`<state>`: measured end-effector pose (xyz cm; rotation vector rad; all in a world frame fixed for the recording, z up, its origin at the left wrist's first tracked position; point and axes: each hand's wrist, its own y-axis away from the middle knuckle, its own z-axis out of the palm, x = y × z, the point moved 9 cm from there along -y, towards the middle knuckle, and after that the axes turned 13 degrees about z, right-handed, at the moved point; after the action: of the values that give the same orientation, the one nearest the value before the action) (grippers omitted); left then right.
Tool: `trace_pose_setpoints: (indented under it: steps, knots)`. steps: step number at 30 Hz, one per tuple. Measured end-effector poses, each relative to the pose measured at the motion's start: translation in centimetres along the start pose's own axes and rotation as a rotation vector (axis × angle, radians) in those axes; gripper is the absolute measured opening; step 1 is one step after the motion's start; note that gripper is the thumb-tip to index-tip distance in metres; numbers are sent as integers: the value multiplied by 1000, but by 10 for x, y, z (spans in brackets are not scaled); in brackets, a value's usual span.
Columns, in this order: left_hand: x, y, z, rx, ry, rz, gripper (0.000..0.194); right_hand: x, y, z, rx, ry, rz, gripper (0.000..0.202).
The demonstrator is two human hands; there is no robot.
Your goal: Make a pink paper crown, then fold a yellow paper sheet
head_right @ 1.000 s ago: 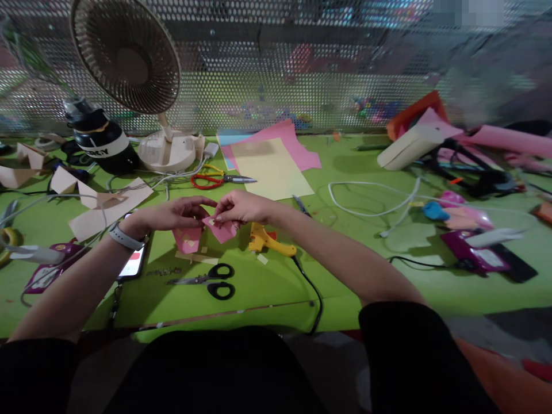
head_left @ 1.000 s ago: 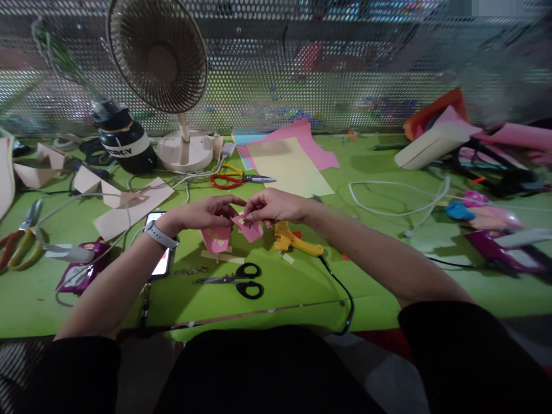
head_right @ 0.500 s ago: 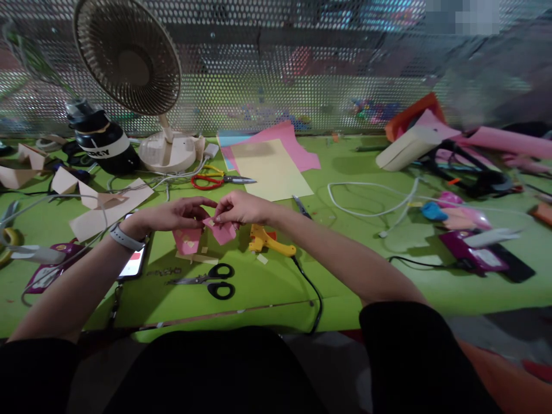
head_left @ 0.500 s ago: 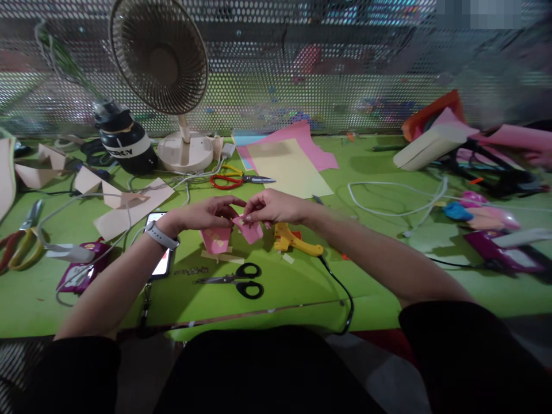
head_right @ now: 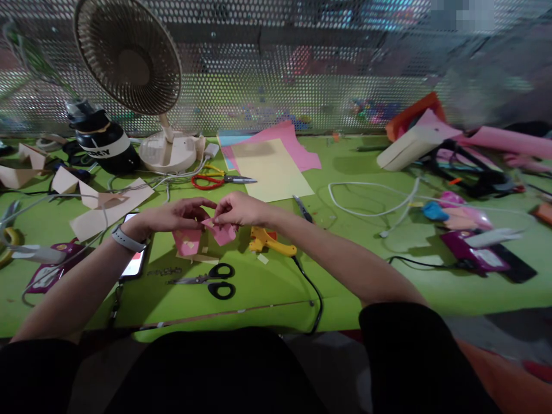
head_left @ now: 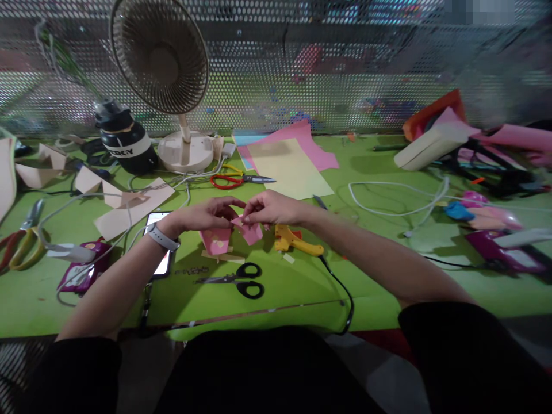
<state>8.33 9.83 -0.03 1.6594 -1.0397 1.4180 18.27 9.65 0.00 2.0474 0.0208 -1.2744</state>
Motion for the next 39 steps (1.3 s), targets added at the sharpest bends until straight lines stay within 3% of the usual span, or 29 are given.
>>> trace_pose_setpoints:
  steps: [19, 21, 24, 26, 32, 39]
  knots:
    - [-5, -2, -8, 101, 19, 55, 46, -3, -1, 1, 25, 50, -40, 8]
    - [-3, -1, -9, 117, 13, 46, 47, -7, 1, -7, 107, 66, -100, 10]
    - [0, 2, -11, 137, -9, 32, 49, -11, 9, -33, 398, 151, -174, 17]
    - [3, 4, -13, 146, -21, 34, 49, -7, 13, -42, 506, 190, -170, 23]
    - [8, 5, -13, 139, -21, 18, 49, 20, -3, -21, 194, -101, -108, 28]
    - [11, 6, -19, 216, -22, -4, 37, 20, -2, -24, 268, -183, -235, 30]
